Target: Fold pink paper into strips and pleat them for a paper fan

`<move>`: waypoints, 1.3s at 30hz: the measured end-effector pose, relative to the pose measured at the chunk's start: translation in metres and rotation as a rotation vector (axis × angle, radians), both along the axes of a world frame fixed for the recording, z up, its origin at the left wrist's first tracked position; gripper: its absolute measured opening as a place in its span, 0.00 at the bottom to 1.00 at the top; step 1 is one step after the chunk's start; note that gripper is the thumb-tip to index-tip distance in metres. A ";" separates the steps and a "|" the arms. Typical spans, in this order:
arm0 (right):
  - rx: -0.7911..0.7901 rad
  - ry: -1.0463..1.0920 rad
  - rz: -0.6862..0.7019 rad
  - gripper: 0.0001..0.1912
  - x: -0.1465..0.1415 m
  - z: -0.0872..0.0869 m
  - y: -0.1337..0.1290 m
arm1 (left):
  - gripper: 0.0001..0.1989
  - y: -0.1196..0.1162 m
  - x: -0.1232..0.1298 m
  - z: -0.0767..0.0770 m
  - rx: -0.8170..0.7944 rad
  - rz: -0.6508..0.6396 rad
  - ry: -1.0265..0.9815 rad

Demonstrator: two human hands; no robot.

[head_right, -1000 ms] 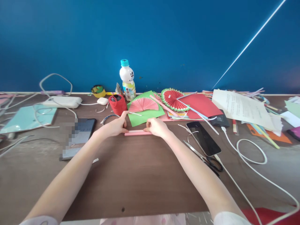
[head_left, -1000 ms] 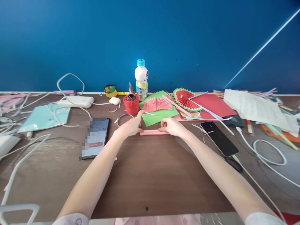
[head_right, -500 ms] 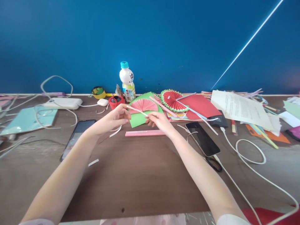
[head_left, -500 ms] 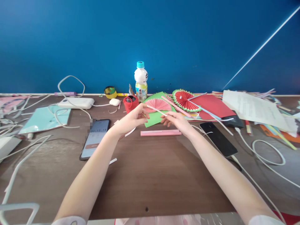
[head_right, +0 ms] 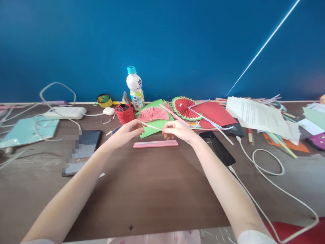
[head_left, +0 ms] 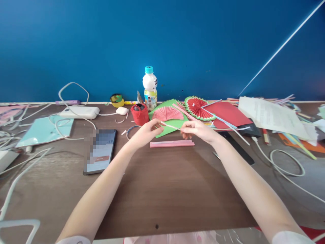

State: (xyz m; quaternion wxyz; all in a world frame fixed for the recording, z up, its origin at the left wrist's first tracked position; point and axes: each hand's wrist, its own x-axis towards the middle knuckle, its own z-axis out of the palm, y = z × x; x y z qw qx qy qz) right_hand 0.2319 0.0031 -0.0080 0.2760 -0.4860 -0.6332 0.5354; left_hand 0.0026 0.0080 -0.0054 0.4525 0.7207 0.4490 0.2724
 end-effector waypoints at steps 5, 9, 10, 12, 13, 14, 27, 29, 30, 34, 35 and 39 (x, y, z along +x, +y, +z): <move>-0.058 -0.218 0.071 0.10 0.022 -0.001 0.000 | 0.08 -0.006 0.026 -0.025 0.040 0.070 0.072; -0.077 -0.318 0.091 0.11 0.028 -0.008 0.003 | 0.09 -0.009 0.031 -0.039 0.106 -0.010 0.211; -0.074 -0.315 0.110 0.11 0.027 -0.010 0.003 | 0.09 -0.009 0.029 -0.040 0.109 -0.026 0.243; -0.061 -0.282 0.146 0.12 0.024 -0.014 0.005 | 0.10 -0.007 0.022 -0.040 0.105 -0.047 0.298; -0.061 -0.252 0.160 0.12 0.022 -0.016 0.005 | 0.11 -0.006 0.018 -0.039 0.090 -0.057 0.318; -0.070 -0.217 0.171 0.13 0.019 -0.017 0.005 | 0.12 -0.004 0.014 -0.038 0.068 -0.069 0.331; -0.007 -0.330 0.198 0.14 0.024 -0.005 0.005 | 0.16 -0.008 0.026 -0.027 0.159 0.014 0.345; -0.009 -0.347 0.192 0.15 0.026 -0.003 0.004 | 0.17 -0.009 0.031 -0.030 0.137 0.034 0.363; -0.009 -0.345 0.190 0.15 0.026 -0.002 0.003 | 0.17 -0.009 0.032 -0.031 0.125 0.046 0.370; -0.011 -0.336 0.205 0.14 0.025 -0.002 0.003 | 0.14 -0.010 0.034 -0.032 0.092 0.092 0.362; -0.014 -0.337 0.216 0.14 0.025 -0.002 0.003 | 0.13 -0.011 0.034 -0.031 0.086 0.092 0.365; -0.033 -0.359 0.221 0.15 0.028 -0.001 0.004 | 0.14 -0.014 0.036 -0.029 0.119 0.063 0.463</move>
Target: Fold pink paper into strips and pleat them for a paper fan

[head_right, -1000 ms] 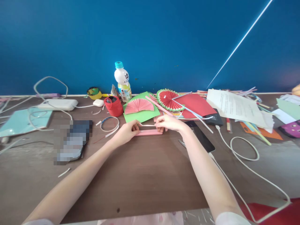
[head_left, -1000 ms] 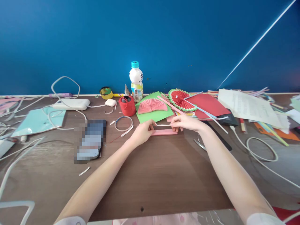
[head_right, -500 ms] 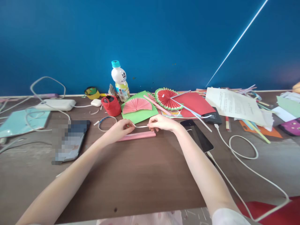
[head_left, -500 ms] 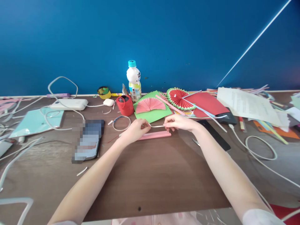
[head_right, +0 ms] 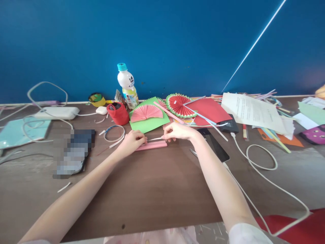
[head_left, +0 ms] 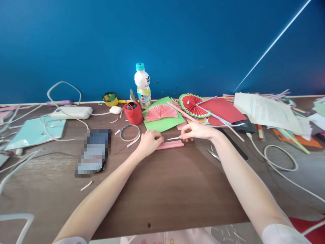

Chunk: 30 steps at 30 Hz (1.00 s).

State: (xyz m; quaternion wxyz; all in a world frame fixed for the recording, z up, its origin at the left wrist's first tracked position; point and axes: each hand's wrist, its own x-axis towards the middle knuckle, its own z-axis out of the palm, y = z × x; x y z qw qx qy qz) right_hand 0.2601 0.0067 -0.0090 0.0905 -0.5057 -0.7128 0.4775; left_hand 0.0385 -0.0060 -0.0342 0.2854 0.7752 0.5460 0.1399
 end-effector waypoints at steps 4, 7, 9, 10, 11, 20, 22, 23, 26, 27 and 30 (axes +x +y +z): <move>-0.003 -0.033 -0.017 0.15 0.003 -0.001 0.001 | 0.15 0.000 0.002 -0.004 0.056 -0.047 0.125; 0.008 -0.047 -0.014 0.16 0.005 -0.002 0.002 | 0.13 0.000 0.003 -0.006 0.040 -0.071 0.145; 0.011 -0.046 -0.010 0.16 0.005 -0.003 0.002 | 0.12 0.000 0.003 -0.006 0.020 -0.073 0.138; 0.006 -0.048 -0.008 0.16 0.006 -0.002 0.002 | 0.11 0.000 0.003 -0.006 0.012 -0.070 0.134; -0.005 -0.055 -0.006 0.16 0.005 -0.002 0.002 | 0.11 0.000 0.003 -0.006 0.007 -0.068 0.130; -0.090 -0.053 0.066 0.16 0.003 -0.004 0.001 | 0.08 0.001 0.003 -0.010 0.002 -0.076 0.135; -0.104 -0.051 0.073 0.16 0.003 -0.005 0.001 | 0.07 0.001 0.003 -0.010 0.005 -0.080 0.138; -0.110 -0.051 0.074 0.16 0.003 -0.005 0.001 | 0.07 0.001 0.003 -0.010 0.007 -0.082 0.139; -0.107 -0.054 0.055 0.17 0.002 -0.004 0.000 | 0.07 0.002 0.003 -0.011 0.013 -0.084 0.143; -0.103 -0.054 0.046 0.18 0.002 -0.005 0.000 | 0.07 0.002 0.004 -0.011 0.015 -0.083 0.144; -0.093 -0.064 0.022 0.18 0.001 -0.008 0.000 | 0.07 0.002 0.004 -0.012 0.024 -0.082 0.147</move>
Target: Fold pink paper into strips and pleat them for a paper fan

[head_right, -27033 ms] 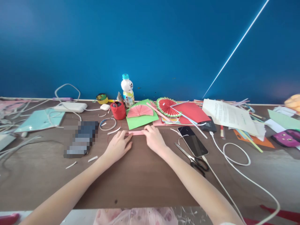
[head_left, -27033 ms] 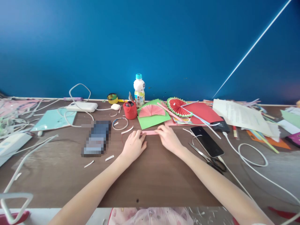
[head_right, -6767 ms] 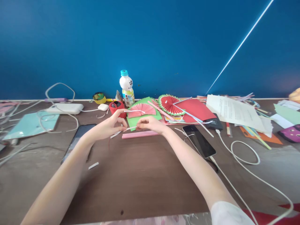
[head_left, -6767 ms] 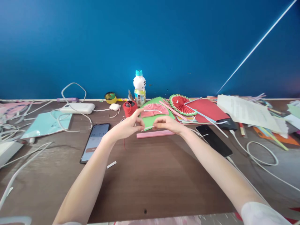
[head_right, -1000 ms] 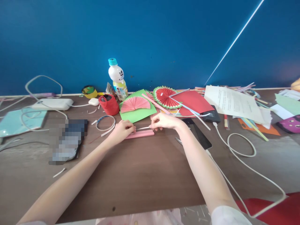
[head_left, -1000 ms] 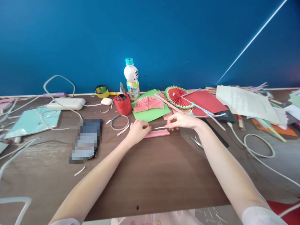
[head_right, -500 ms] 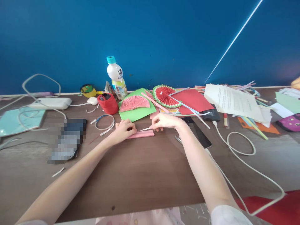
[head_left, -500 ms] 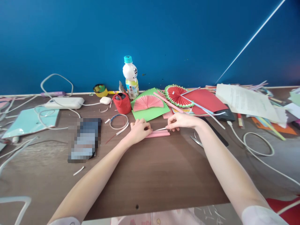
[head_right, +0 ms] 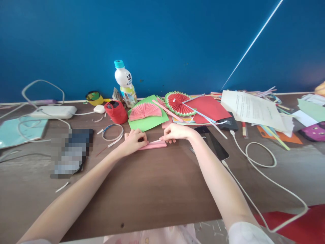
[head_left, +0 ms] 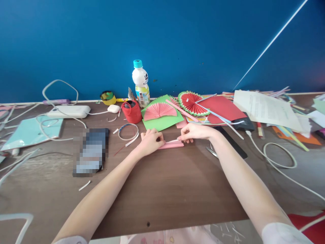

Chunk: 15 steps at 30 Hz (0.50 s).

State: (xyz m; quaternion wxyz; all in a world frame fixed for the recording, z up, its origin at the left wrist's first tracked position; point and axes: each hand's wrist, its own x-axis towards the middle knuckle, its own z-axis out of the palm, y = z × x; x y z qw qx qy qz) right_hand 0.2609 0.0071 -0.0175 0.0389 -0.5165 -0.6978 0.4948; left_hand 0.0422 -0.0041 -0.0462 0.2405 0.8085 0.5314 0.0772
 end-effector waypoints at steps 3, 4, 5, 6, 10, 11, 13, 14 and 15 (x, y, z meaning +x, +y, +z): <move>0.006 -0.030 0.003 0.17 0.000 -0.005 0.001 | 0.07 -0.001 0.000 0.000 0.005 -0.010 0.011; 0.008 -0.043 0.004 0.17 0.000 -0.006 0.001 | 0.07 -0.001 0.000 0.000 0.006 -0.012 0.018; 0.009 -0.058 0.003 0.16 0.000 -0.007 0.001 | 0.07 -0.001 0.001 0.000 0.007 -0.012 0.026; 0.011 -0.074 0.000 0.16 -0.001 -0.007 0.001 | 0.07 -0.001 0.001 0.000 0.009 -0.013 0.033; 0.022 -0.124 -0.008 0.14 -0.003 -0.006 0.000 | 0.07 -0.001 0.002 0.002 0.009 -0.020 0.056; 0.025 -0.133 -0.004 0.13 -0.004 -0.006 0.000 | 0.07 -0.002 0.002 0.002 0.005 -0.023 0.059; 0.032 -0.161 0.001 0.13 -0.005 -0.006 0.000 | 0.07 -0.002 0.002 0.003 0.000 -0.027 0.061; 0.036 -0.179 0.000 0.13 -0.006 -0.005 0.000 | 0.07 -0.002 0.002 0.003 -0.002 -0.028 0.062; 0.041 -0.197 -0.001 0.13 -0.006 -0.005 -0.001 | 0.06 -0.002 0.002 0.003 -0.004 -0.027 0.064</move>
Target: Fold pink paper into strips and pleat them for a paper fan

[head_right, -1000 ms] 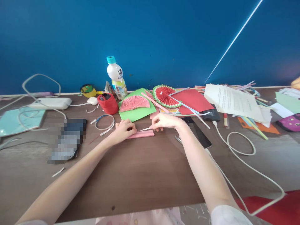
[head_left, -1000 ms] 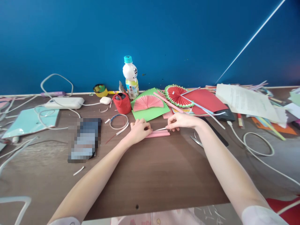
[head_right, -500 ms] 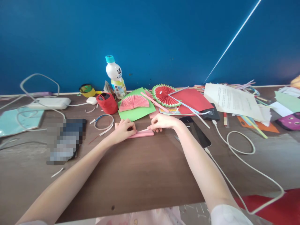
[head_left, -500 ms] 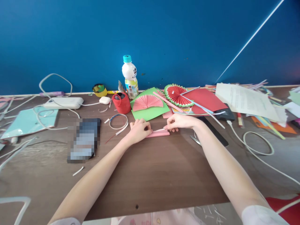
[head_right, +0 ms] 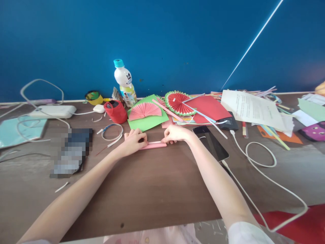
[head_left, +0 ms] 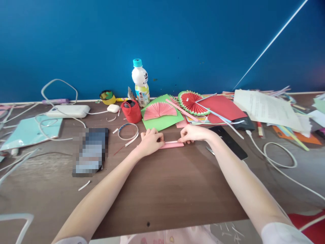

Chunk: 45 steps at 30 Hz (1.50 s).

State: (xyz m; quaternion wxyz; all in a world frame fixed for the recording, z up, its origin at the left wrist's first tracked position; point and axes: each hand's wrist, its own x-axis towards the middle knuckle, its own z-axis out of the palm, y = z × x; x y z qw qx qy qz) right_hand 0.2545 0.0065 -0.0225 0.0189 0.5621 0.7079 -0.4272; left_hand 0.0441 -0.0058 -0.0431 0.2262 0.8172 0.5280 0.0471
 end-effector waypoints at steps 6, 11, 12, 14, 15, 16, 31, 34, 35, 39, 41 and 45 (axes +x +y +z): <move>-0.008 -0.039 -0.006 0.12 -0.003 0.002 -0.001 | 0.06 0.001 0.000 0.000 -0.020 0.006 0.004; -0.010 -0.037 -0.018 0.12 -0.004 0.002 -0.001 | 0.06 0.001 0.002 0.000 -0.016 0.015 0.007; -0.010 -0.037 -0.020 0.12 -0.004 0.002 -0.001 | 0.06 0.001 0.002 0.000 -0.016 0.015 0.008; -0.008 -0.043 -0.024 0.11 -0.005 0.001 -0.001 | 0.06 0.001 0.002 0.000 -0.017 0.015 0.009; -0.007 -0.047 -0.026 0.11 -0.005 0.001 -0.001 | 0.06 0.001 0.002 0.000 -0.017 0.016 0.010; -0.006 -0.050 -0.027 0.11 -0.005 0.001 -0.001 | 0.06 0.001 0.002 0.000 -0.017 0.017 0.011; -0.010 -0.141 -0.056 0.12 -0.011 0.005 -0.001 | 0.09 0.005 0.005 0.006 -0.109 0.111 0.117; 0.001 -0.150 -0.053 0.12 -0.012 0.006 -0.001 | 0.09 0.005 0.004 0.009 -0.140 0.135 0.107; 0.003 -0.150 -0.050 0.12 -0.012 0.006 -0.001 | 0.10 0.005 0.003 0.010 -0.148 0.134 0.103; 0.002 -0.148 -0.052 0.12 -0.012 0.007 -0.001 | 0.13 0.005 0.000 0.017 -0.173 0.104 0.089; 0.003 -0.145 -0.057 0.12 -0.011 0.006 -0.001 | 0.14 0.005 -0.003 0.020 -0.193 0.085 0.080; 0.008 -0.130 -0.063 0.13 -0.011 0.003 0.000 | 0.11 0.006 -0.005 0.019 -0.214 0.116 0.027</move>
